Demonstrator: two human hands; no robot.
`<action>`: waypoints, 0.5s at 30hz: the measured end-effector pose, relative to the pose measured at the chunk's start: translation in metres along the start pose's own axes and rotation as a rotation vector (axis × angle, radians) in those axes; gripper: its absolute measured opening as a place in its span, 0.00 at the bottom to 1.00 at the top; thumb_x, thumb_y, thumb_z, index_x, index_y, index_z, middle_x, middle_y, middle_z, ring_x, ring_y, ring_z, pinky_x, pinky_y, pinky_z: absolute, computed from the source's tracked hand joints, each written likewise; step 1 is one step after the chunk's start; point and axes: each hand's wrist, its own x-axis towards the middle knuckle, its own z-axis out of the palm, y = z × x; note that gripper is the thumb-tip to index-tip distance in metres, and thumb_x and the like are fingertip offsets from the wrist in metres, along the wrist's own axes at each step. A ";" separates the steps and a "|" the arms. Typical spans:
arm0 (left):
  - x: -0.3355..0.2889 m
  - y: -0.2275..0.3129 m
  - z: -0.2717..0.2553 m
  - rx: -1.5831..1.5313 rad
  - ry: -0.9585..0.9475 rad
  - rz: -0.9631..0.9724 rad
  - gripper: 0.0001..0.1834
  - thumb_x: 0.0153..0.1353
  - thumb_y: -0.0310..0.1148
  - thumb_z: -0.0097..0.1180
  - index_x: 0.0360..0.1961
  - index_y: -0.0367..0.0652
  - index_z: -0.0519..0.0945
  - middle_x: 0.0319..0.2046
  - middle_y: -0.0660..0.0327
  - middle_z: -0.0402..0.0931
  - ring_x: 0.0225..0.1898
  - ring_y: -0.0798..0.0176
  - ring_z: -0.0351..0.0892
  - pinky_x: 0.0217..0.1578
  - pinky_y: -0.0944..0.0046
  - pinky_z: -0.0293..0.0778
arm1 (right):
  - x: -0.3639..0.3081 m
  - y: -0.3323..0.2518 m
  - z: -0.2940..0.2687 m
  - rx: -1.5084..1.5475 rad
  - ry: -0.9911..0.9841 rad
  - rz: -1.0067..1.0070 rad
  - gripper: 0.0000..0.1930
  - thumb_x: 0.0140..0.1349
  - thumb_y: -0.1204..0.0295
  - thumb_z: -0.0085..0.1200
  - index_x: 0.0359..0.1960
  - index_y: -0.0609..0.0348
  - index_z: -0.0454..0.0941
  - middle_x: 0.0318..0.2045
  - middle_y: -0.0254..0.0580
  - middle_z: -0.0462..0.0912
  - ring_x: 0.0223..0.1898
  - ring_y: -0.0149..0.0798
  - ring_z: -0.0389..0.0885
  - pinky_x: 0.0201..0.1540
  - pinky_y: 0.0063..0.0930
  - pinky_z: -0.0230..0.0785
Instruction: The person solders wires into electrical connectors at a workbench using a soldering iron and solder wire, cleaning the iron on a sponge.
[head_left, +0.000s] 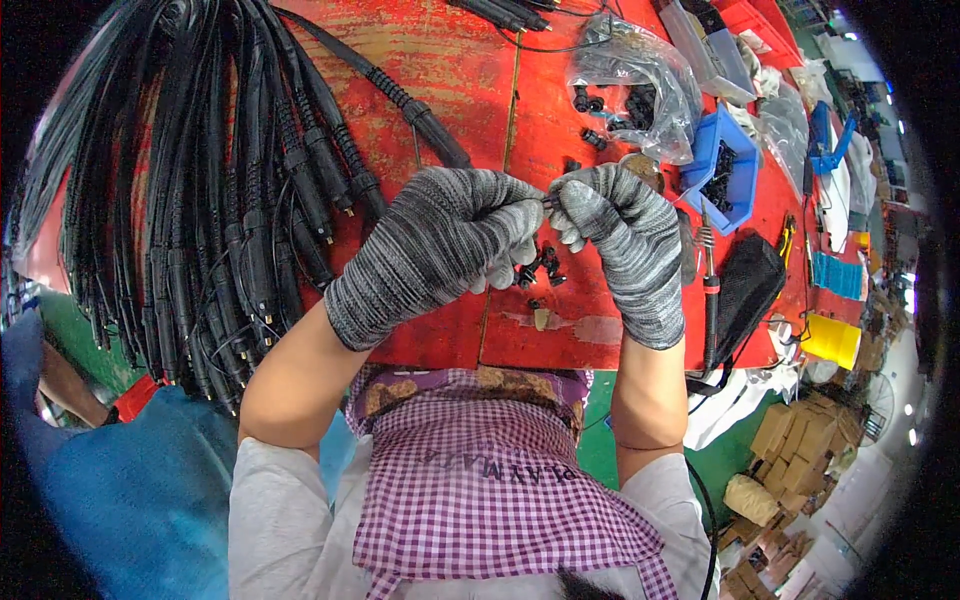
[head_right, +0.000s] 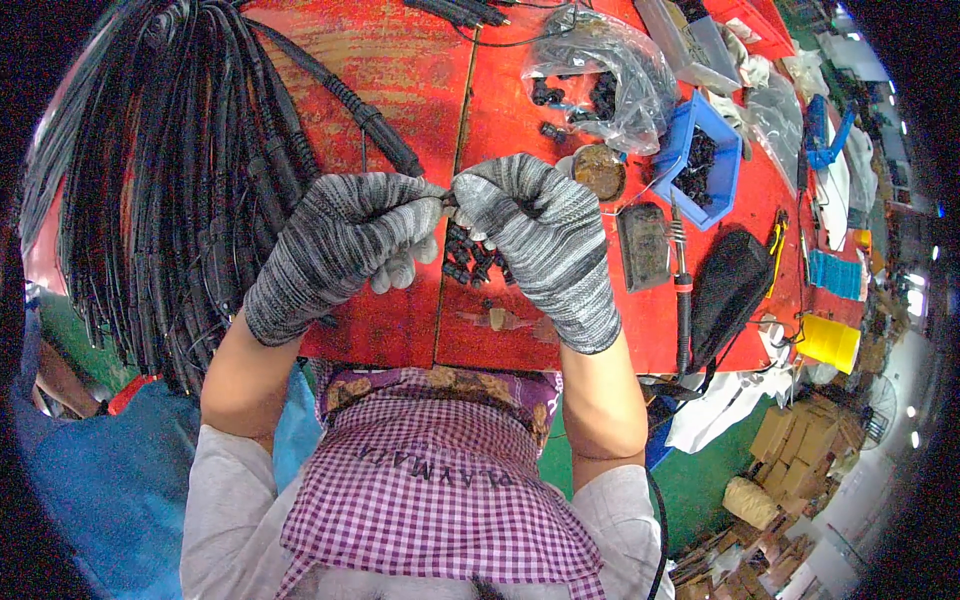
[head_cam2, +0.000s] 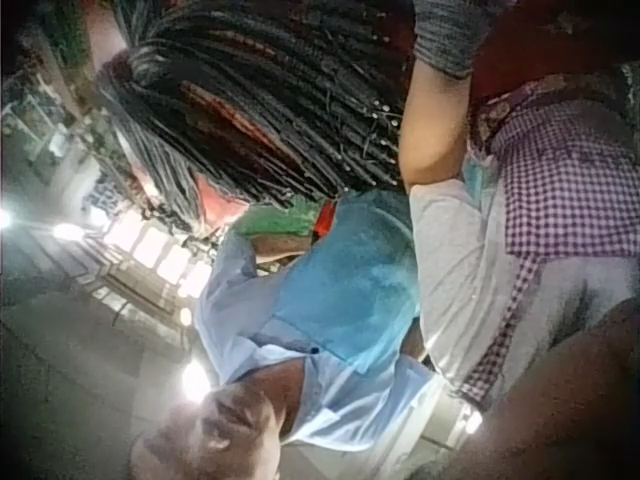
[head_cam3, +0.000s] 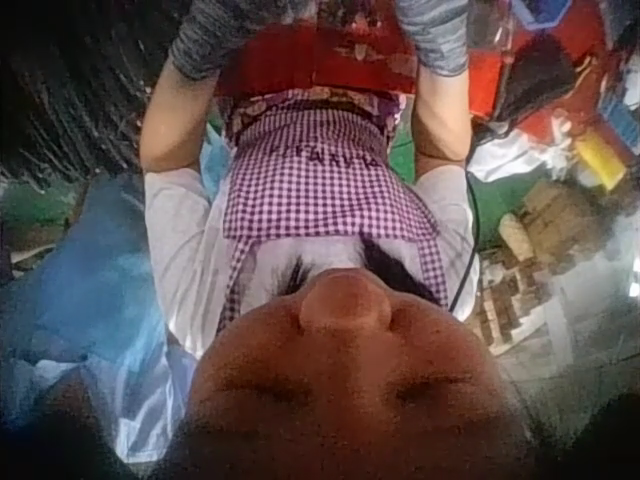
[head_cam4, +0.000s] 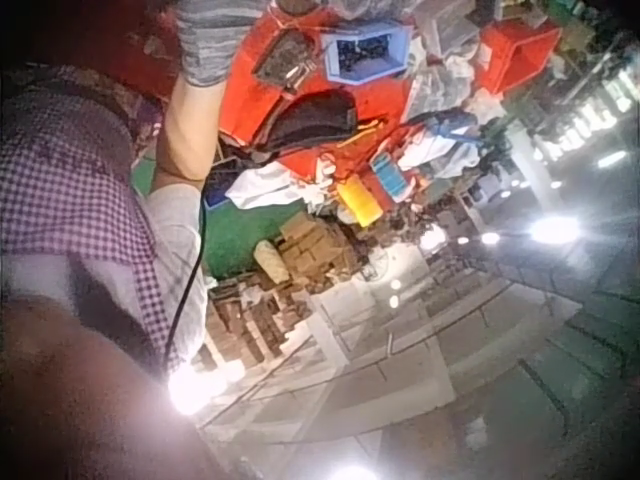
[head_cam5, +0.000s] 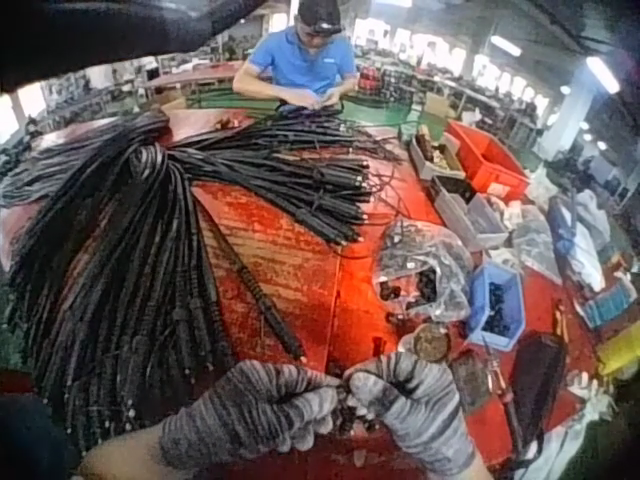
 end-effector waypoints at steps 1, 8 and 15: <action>0.001 0.000 0.001 0.000 -0.001 0.000 0.11 0.57 0.34 0.48 0.35 0.37 0.75 0.19 0.64 0.74 0.15 0.75 0.69 0.14 0.77 0.64 | 0.001 0.001 -0.001 0.000 0.001 0.000 0.08 0.55 0.69 0.51 0.28 0.62 0.75 0.19 0.30 0.75 0.20 0.20 0.69 0.23 0.15 0.62; 0.002 -0.004 0.002 0.000 0.034 -0.028 0.12 0.58 0.36 0.45 0.34 0.37 0.75 0.19 0.64 0.73 0.16 0.75 0.71 0.14 0.76 0.66 | 0.009 0.011 -0.007 0.036 -0.084 0.081 0.09 0.56 0.67 0.49 0.28 0.60 0.74 0.19 0.29 0.74 0.20 0.20 0.68 0.24 0.15 0.61; 0.005 -0.011 0.003 -0.049 0.037 -0.037 0.12 0.58 0.35 0.46 0.34 0.37 0.75 0.19 0.64 0.73 0.16 0.74 0.71 0.14 0.76 0.65 | 0.009 0.017 -0.009 0.029 -0.126 0.076 0.09 0.57 0.67 0.48 0.32 0.61 0.74 0.21 0.29 0.73 0.22 0.20 0.69 0.25 0.14 0.61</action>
